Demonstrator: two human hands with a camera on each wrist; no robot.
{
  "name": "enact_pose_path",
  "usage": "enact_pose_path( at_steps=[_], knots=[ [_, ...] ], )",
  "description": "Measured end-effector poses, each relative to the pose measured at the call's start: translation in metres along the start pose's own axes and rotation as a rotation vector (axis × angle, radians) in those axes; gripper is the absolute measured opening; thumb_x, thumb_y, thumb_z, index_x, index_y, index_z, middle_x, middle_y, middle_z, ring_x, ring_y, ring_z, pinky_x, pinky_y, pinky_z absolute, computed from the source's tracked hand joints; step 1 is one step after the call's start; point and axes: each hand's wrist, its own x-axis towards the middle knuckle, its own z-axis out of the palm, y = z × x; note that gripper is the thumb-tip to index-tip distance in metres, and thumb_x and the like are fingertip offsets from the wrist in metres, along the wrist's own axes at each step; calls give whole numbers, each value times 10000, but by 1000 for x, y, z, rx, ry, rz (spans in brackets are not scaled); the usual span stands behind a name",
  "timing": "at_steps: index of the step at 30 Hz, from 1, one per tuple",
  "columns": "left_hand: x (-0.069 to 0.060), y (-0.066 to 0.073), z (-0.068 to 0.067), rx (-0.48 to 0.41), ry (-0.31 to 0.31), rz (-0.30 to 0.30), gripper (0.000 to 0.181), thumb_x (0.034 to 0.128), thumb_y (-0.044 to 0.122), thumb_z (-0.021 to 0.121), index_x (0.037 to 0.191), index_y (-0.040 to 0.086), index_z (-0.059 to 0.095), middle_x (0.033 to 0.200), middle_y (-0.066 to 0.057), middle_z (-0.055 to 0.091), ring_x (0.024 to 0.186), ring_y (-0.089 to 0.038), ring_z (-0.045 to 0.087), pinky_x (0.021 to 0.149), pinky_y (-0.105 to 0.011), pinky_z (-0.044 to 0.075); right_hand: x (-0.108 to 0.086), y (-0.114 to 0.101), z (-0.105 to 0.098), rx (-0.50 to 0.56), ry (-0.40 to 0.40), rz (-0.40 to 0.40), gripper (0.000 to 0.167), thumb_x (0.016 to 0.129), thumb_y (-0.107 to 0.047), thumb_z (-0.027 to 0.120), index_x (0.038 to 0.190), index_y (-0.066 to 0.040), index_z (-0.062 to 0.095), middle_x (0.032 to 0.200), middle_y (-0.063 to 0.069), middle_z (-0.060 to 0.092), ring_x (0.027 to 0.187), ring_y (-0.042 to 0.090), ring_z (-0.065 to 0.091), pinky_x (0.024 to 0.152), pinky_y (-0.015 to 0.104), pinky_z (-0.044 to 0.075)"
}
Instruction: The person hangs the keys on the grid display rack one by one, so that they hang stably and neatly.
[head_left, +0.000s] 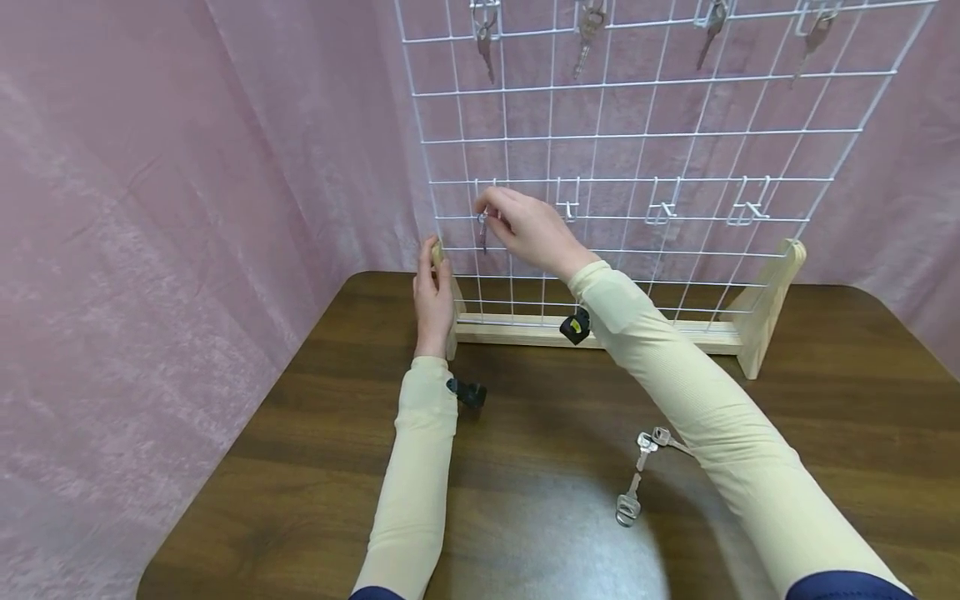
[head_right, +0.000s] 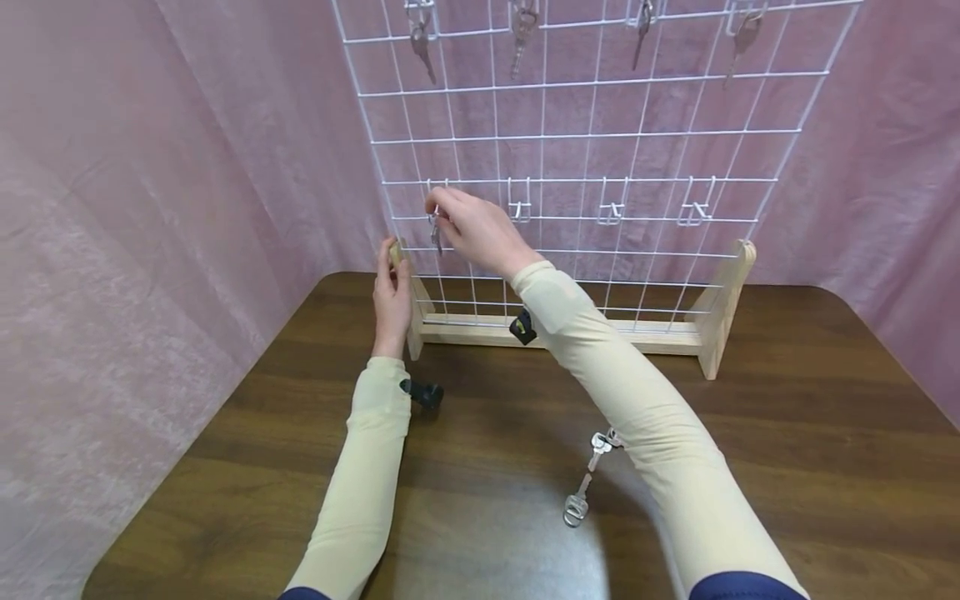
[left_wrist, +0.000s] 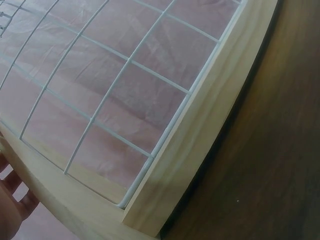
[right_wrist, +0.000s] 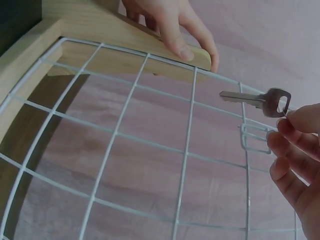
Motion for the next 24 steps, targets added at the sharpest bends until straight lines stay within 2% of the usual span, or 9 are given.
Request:
enact_pose_path(
  at_steps=[7, 17, 24],
  knots=[
    [-1, 2, 2, -10, -6, 2, 401, 1024, 338, 463, 1419, 374, 408, 1176, -157, 597, 1101, -270, 484, 889, -445, 449, -1, 3, 4, 53, 13, 39, 164, 944, -53, 566, 1105, -46, 599, 958, 102, 668, 843, 221, 632, 744, 319, 528],
    [-2, 4, 2, -9, -11, -4, 399, 1025, 344, 456, 1419, 382, 405, 1194, -141, 594, 1116, -262, 473, 883, -435, 451, -2, 7, 7, 75, 39, 63, 174, 945, -41, 575, 1117, -35, 599, 984, 125, 661, 848, 235, 620, 777, 326, 524],
    [-1, 2, 0, 6, 0, 3, 400, 1025, 345, 458, 1421, 370, 411, 1174, -149, 608, 1108, -281, 484, 895, -454, 447, -3, 7, 7, 83, 3, 69, 309, 965, -32, 534, 1273, -33, 560, 1065, 153, 673, 894, 258, 639, 817, 353, 532]
  ],
)
